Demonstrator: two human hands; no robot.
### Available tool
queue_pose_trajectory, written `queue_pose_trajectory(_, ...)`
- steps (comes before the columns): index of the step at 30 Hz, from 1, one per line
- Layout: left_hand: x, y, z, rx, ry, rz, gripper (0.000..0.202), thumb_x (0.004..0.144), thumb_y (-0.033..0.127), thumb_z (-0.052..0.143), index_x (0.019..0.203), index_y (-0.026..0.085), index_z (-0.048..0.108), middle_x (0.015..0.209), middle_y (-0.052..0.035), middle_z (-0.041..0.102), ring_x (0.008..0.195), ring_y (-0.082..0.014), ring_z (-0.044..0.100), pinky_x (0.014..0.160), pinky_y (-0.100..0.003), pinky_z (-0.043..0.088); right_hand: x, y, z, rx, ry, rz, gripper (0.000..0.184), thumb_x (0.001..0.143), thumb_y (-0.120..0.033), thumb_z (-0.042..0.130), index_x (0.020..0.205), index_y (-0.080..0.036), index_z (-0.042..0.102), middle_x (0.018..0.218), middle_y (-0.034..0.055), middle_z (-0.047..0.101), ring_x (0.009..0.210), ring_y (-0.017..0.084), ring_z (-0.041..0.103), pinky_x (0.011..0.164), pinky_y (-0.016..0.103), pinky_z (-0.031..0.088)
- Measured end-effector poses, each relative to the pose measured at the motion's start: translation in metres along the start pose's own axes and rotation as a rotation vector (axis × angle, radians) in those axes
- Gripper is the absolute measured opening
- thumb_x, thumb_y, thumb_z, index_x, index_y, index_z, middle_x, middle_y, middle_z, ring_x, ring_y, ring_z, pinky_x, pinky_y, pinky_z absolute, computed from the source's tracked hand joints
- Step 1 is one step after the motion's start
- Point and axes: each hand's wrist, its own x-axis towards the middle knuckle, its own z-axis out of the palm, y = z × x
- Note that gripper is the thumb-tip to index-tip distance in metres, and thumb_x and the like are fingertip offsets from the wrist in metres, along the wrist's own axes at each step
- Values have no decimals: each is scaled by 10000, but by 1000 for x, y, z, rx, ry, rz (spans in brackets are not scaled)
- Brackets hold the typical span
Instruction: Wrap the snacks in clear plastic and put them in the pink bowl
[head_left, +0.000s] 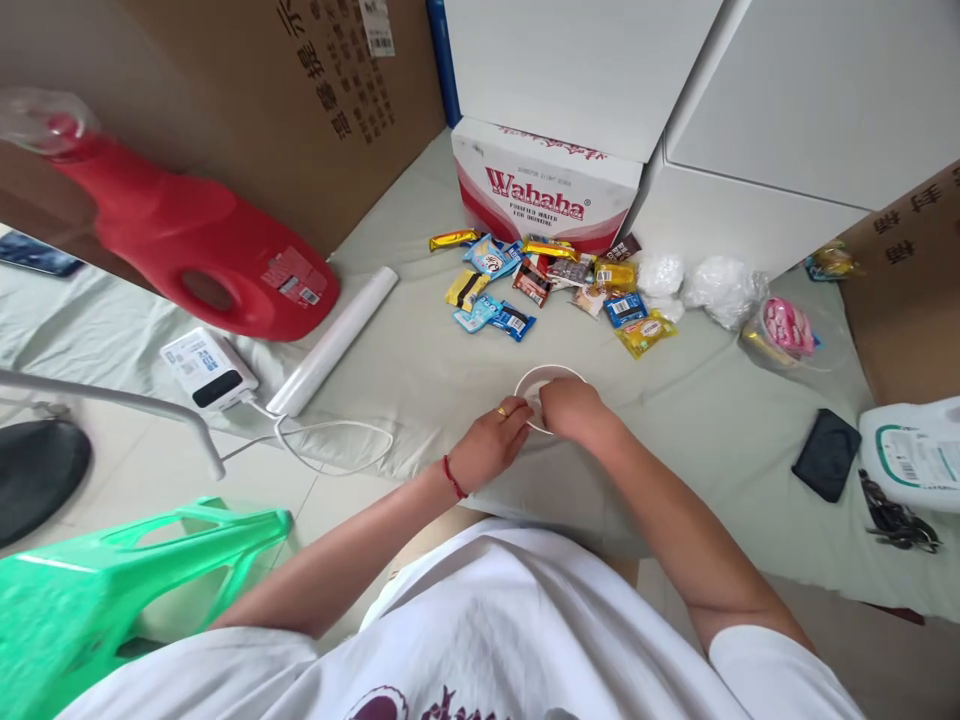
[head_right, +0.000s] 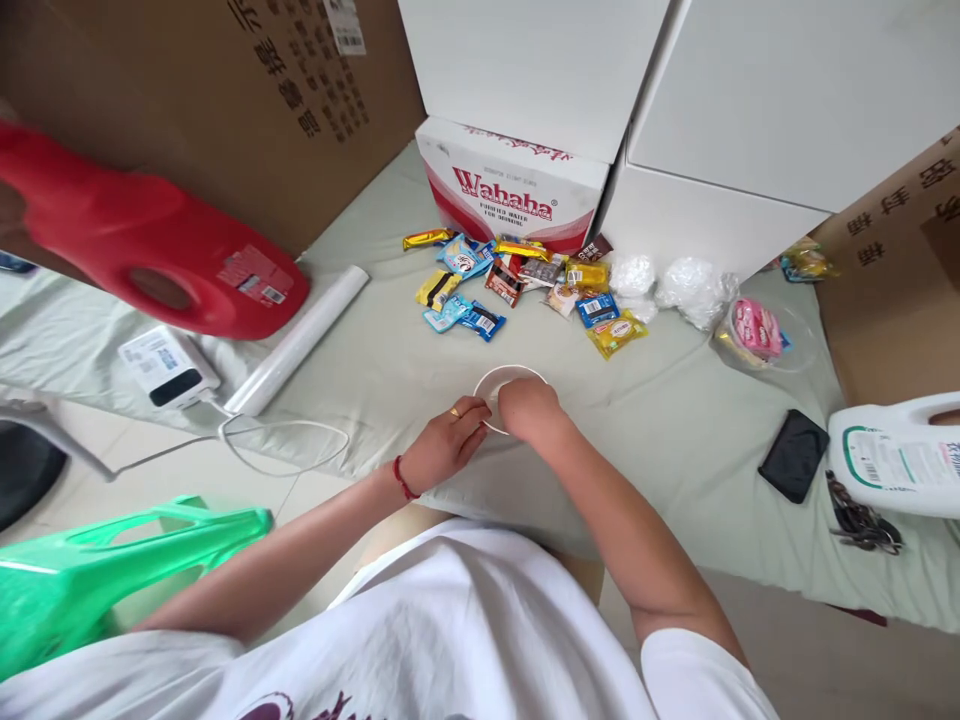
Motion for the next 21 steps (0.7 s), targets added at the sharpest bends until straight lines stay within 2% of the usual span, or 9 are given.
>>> queue_pose_trajectory(2,1,-4,-1,-40,19,-29,218,1007,207,447,1173,200,587,1156,-117,650,1022,-218,682,891,-363,588,-9,-2,-7,-79,-29,17,151,840,-153,650,930,-164,771,985,160,753,962,284,694,875,352,518)
queue_pose_trajectory(4,2,-8,-1,-92,54,-66,212,995,220,482,1196,209,549,1102,-89,651,931,-195,691,823,-336,588,-22,0,-22,-110,66,11,220,905,-196,582,1034,-182,760,1067,135,730,934,245,679,855,325,512)
queue_pose_trajectory(8,11,-8,-3,-148,89,-66,158,995,215,498,1143,212,556,1051,-64,633,859,-161,673,766,-293,562,-38,39,-74,-42,637,99,298,972,-284,502,1185,-186,687,1082,110,683,954,237,646,866,337,504)
queue_pose_trajectory(10,17,-5,-5,-153,86,-10,130,1008,199,482,1064,209,599,1045,-72,633,900,-163,660,803,-292,553,-30,77,-104,-44,926,302,316,971,-275,488,1207,-146,654,1112,136,669,1014,258,632,914,369,486)
queue_pose_trajectory(12,23,0,-5,-166,91,37,155,1015,181,472,1039,209,623,1040,-77,637,927,-164,650,818,-289,547,-8,120,-127,-66,1094,537,354,977,-232,450,1252,-81,615,1179,197,650,1123,279,602,987,395,441)
queue_pose_trajectory(13,26,3,-5,-172,97,50,165,1014,172,469,1045,208,627,1041,-79,638,925,-161,647,810,-284,546,6,140,-134,-65,1082,630,385,990,-233,438,1295,-49,585,1233,234,626,1171,282,584,1016,402,418)
queue_pose_trajectory(15,29,9,-5,-183,101,65,173,1012,161,468,1053,207,629,1057,-87,639,913,-156,643,795,-279,543,35,173,-140,-33,883,763,395,1006,-234,448,1299,3,569,1263,288,606,1185,281,586,1013,401,413)
queue_pose_trajectory(18,30,18,-6,-220,103,84,173,1007,148,472,1043,202,632,1050,-88,636,888,-147,635,786,-275,539,61,199,-137,-4,636,806,387,975,-213,558,1254,54,578,1190,303,640,1129,287,624,974,396,441)
queue_pose_trajectory(21,31,26,-11,-337,109,53,150,992,146,497,1006,200,636,994,-71,620,849,-140,623,759,-264,537,40,199,-135,-55,695,787,528,939,-260,654,1338,60,524,1220,307,634,1159,317,620,1006,430,439)
